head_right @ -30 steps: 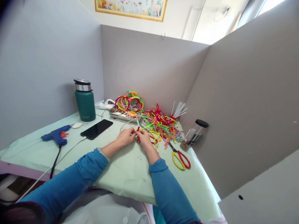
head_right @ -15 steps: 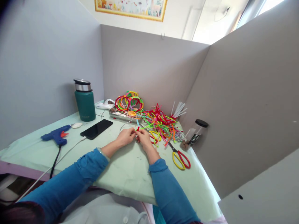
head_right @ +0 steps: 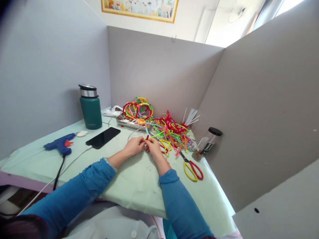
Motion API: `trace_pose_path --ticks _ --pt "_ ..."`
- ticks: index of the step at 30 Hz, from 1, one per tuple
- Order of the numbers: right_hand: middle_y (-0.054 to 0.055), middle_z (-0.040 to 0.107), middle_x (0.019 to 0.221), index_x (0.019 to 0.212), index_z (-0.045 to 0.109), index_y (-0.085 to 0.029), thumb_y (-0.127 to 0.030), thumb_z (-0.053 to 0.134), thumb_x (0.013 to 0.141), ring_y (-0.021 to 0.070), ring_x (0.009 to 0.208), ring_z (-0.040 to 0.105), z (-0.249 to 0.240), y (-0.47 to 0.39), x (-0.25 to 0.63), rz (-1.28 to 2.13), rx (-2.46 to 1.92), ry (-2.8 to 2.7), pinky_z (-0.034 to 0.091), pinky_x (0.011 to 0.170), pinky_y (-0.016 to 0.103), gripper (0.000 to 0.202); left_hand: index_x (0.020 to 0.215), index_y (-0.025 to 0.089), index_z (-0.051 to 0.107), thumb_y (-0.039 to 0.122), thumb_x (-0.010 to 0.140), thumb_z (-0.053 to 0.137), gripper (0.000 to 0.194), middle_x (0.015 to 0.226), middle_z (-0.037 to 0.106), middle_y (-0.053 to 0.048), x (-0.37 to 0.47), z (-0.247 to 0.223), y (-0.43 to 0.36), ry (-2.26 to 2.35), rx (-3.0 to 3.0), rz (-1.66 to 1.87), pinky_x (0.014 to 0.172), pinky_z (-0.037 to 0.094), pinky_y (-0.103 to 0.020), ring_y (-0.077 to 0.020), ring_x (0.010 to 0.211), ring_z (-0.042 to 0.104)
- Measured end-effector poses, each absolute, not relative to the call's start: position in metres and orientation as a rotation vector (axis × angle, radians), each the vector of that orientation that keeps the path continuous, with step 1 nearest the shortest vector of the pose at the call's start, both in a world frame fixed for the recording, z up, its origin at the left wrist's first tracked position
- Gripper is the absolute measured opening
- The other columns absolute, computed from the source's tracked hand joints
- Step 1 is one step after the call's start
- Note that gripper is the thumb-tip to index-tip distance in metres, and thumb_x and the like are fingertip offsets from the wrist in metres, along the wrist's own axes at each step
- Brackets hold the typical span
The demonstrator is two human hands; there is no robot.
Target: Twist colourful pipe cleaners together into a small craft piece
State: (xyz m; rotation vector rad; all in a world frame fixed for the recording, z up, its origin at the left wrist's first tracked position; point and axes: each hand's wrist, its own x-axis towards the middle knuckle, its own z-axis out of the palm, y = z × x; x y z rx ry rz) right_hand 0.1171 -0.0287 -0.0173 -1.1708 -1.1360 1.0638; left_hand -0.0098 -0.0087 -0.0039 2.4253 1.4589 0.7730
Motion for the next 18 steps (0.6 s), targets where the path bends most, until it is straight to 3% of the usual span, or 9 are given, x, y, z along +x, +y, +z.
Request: trace_pose_path --ticks 18 --pt "-0.005 0.049 0.047 0.068 0.053 -0.017 -0.032 0.062 0.063 0.007 0.041 0.043 -0.0176 -0.0283 0.1178 1.054 -1.17 -1.132 0.029 0.039 0.019 0.018 0.086 0.018 0.063 0.033 0.082 0.042 0.026 0.081 0.067 -0.006 -0.01 -0.0026 -0.0102 1.467 2.435 0.759 0.068 0.042 -0.027 -0.0186 0.078 0.06"
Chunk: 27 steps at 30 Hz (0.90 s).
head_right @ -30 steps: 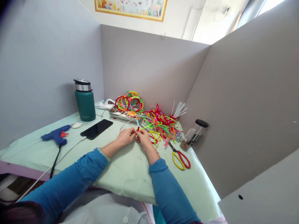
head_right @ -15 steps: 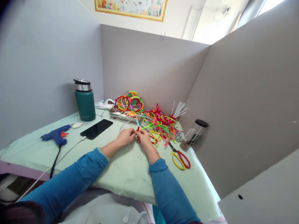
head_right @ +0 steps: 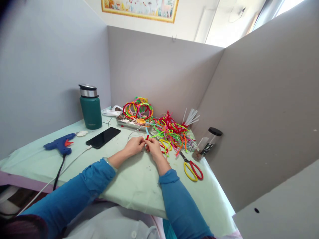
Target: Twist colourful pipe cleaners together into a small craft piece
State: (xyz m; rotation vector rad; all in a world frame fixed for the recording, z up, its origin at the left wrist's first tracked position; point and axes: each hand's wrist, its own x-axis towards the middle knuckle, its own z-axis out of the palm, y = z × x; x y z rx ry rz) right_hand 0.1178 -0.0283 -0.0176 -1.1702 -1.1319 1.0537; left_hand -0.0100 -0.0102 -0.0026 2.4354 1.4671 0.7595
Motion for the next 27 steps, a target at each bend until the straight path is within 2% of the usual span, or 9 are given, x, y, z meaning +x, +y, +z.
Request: trace_pose_path --ticks 27 --pt "-0.005 0.05 0.047 0.069 0.054 -0.017 -0.028 0.061 0.064 0.0069 0.04 0.042 -0.0186 -0.0278 0.1186 1.051 -1.171 -1.14 0.03 0.039 0.019 0.014 0.087 0.018 0.061 0.033 0.082 0.041 0.025 0.083 0.067 -0.007 -0.0095 -0.0045 -0.0087 1.482 2.46 0.731 0.068 0.041 -0.027 -0.0196 0.08 0.06"
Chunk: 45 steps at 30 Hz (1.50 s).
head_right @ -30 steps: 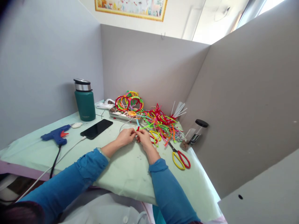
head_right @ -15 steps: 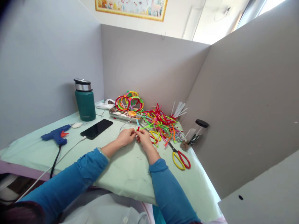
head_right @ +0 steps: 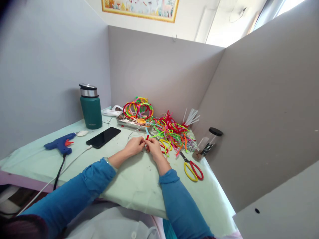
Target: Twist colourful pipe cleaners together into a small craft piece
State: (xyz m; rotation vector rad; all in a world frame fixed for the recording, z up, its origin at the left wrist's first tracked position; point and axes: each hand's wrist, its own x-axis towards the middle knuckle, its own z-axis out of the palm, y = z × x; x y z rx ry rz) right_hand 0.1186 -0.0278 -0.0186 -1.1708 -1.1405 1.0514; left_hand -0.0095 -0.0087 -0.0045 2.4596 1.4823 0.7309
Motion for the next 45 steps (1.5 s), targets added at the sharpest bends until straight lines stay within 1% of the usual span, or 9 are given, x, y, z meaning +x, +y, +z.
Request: trace_pose_path --ticks 7,25,35,45 --pt "-0.005 0.05 0.048 0.068 0.054 -0.017 -0.03 0.061 0.064 0.0067 0.04 0.043 -0.0196 -0.0275 0.1192 1.05 -1.165 -1.147 0.03 0.039 0.019 0.016 0.09 0.018 0.061 0.031 0.082 0.041 0.026 0.084 0.067 -0.007 -0.0095 -0.0032 -0.0096 1.481 2.466 0.694 0.069 0.041 -0.026 -0.0188 0.081 0.06" --pt "-0.005 0.05 0.047 0.067 0.053 -0.017 -0.031 0.062 0.063 0.0069 0.041 0.043 -0.0173 -0.0284 0.1177 1.053 -1.176 -1.144 0.029 0.039 0.02 0.017 0.086 0.017 0.06 0.03 0.081 0.041 0.023 0.082 0.067 -0.006 -0.01 -0.0023 -0.0105 1.467 2.474 0.7 0.064 0.04 -0.026 -0.0183 0.078 0.06" --pt "-0.005 0.05 0.048 0.069 0.054 -0.017 -0.03 0.061 0.064 0.0071 0.041 0.043 -0.0181 -0.0284 0.1179 1.038 -1.18 -1.146 0.029 0.039 0.02 0.015 0.087 0.017 0.06 0.03 0.082 0.041 0.024 0.082 0.067 -0.007 -0.009 -0.0035 -0.0091 1.466 2.461 0.708 0.068 0.041 -0.026 -0.0189 0.08 0.06" --pt "-0.005 0.049 0.047 0.067 0.052 -0.018 -0.03 0.061 0.062 0.007 0.041 0.043 -0.0161 -0.0294 0.1162 1.044 -1.182 -1.125 0.029 0.039 0.019 0.016 0.103 0.018 0.057 0.032 0.082 0.044 0.028 0.088 0.068 -0.007 -0.0093 -0.0029 -0.0104 1.476 2.374 0.745 0.071 0.043 -0.027 -0.0189 0.083 0.061"
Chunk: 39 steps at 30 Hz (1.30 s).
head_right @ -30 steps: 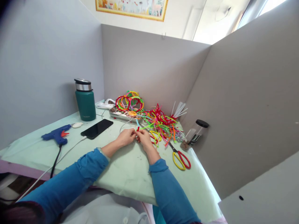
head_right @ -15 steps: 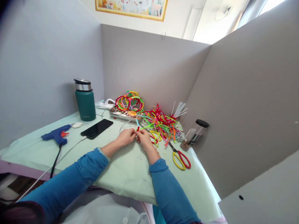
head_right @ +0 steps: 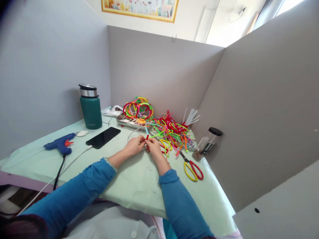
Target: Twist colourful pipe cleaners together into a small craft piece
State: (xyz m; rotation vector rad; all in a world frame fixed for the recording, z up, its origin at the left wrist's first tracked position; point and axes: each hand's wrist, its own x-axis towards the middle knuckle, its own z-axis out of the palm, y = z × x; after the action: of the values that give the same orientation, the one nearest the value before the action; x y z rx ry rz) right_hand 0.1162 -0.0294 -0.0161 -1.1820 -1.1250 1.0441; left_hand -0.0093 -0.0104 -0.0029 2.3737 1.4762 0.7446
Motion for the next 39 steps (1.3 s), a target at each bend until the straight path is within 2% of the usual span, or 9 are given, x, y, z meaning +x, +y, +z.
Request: trace_pose_path --ticks 16,26,33,39 --pt "-0.005 0.048 0.046 0.067 0.052 -0.018 -0.03 0.061 0.061 0.0071 0.04 0.043 -0.0148 -0.0301 0.1157 1.052 -1.169 -1.125 0.028 0.039 0.02 0.016 0.1 0.018 0.062 0.035 0.083 0.045 0.03 0.093 0.068 -0.007 -0.0098 0.0013 -0.0134 1.456 2.341 0.768 0.079 0.044 -0.026 -0.0185 0.09 0.061" --pt "-0.005 0.049 0.046 0.066 0.052 -0.017 -0.03 0.06 0.062 0.0074 0.041 0.043 -0.0167 -0.0293 0.117 1.054 -1.149 -1.112 0.029 0.039 0.02 0.016 0.096 0.019 0.061 0.035 0.081 0.046 0.027 0.09 0.069 -0.006 -0.0104 -0.0005 -0.0125 1.418 2.353 0.822 0.075 0.044 -0.027 -0.0185 0.087 0.061" --pt "-0.004 0.049 0.048 0.066 0.052 -0.017 -0.03 0.061 0.06 0.0069 0.041 0.044 -0.015 -0.0306 0.1159 1.041 -1.16 -1.104 0.029 0.038 0.019 0.017 0.099 0.018 0.062 0.032 0.086 0.032 0.035 0.087 0.069 -0.007 -0.0108 0.0057 -0.0151 1.468 2.329 0.712 0.067 0.042 -0.026 -0.0177 0.078 0.061" --pt "-0.004 0.049 0.047 0.065 0.053 -0.017 -0.029 0.06 0.062 0.007 0.041 0.043 -0.0154 -0.0305 0.1156 1.027 -1.172 -1.122 0.029 0.039 0.02 0.015 0.096 0.019 0.063 0.038 0.088 0.029 0.04 0.089 0.068 -0.008 -0.0108 0.0068 -0.0161 1.515 2.336 0.68 0.068 0.042 -0.026 -0.0181 0.08 0.061"
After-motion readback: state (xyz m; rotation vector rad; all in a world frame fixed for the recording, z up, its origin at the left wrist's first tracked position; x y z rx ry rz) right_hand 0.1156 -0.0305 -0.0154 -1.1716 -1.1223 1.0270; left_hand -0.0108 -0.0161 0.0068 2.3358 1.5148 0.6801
